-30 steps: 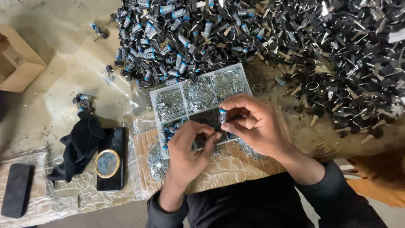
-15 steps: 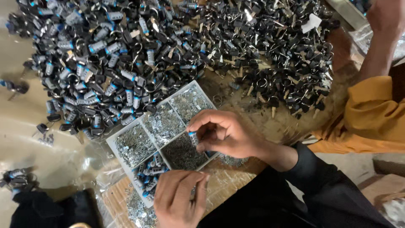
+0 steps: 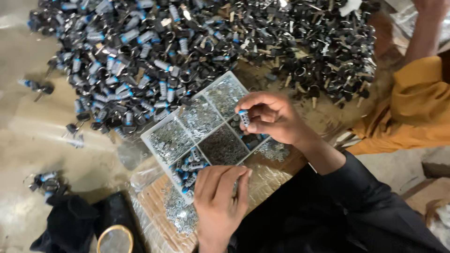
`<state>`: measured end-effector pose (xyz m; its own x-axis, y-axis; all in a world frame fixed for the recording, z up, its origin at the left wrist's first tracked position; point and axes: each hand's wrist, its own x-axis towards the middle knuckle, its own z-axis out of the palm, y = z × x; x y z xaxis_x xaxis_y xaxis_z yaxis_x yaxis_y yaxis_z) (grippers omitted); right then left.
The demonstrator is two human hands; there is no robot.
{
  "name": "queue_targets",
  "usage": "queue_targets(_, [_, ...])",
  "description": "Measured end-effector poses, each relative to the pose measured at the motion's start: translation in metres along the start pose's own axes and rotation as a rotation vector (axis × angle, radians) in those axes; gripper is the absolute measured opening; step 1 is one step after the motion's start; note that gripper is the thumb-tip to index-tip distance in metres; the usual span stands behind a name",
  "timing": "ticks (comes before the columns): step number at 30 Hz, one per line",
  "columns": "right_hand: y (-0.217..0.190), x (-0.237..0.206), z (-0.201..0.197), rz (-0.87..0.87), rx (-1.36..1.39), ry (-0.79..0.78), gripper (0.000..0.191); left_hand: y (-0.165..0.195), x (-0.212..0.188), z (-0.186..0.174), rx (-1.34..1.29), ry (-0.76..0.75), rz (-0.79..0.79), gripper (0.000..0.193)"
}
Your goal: The person sits at a workbench and assembles small hardware parts, picking metal staples from a compartment tray and inserting them one at a time into blue-capped plastic wall anchors held in the other hand, occasionally reaching into the tray for more parts.
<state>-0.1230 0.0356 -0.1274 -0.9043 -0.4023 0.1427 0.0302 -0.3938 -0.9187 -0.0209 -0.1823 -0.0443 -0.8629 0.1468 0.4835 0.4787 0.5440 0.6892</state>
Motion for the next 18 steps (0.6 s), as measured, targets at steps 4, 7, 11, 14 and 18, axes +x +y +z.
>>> queue_targets(4, [-0.005,-0.005,-0.007,-0.012,-0.055,-0.02,0.039,-0.002,-0.004,0.006,-0.028,-0.006,0.03,0.019])
queue_targets(7, [-0.005,0.0,-0.01,-0.033,-0.038,-0.011,0.041,-0.004,-0.005,0.01,-0.055,-0.005,0.041,0.019])
queue_targets(11, [-0.004,-0.004,-0.022,-0.052,0.152,0.032,0.043,0.002,-0.001,0.007,-0.055,-0.001,0.068,0.017])
queue_targets(14, [-0.009,-0.041,-0.035,-0.123,0.046,0.062,0.038,0.015,-0.001,-0.007,-0.026,-0.09,0.111,0.017])
queue_targets(18, [-0.014,-0.118,-0.045,-0.045,0.122,0.239,0.049,0.032,-0.007,-0.038,0.108,-0.237,0.185,0.021])
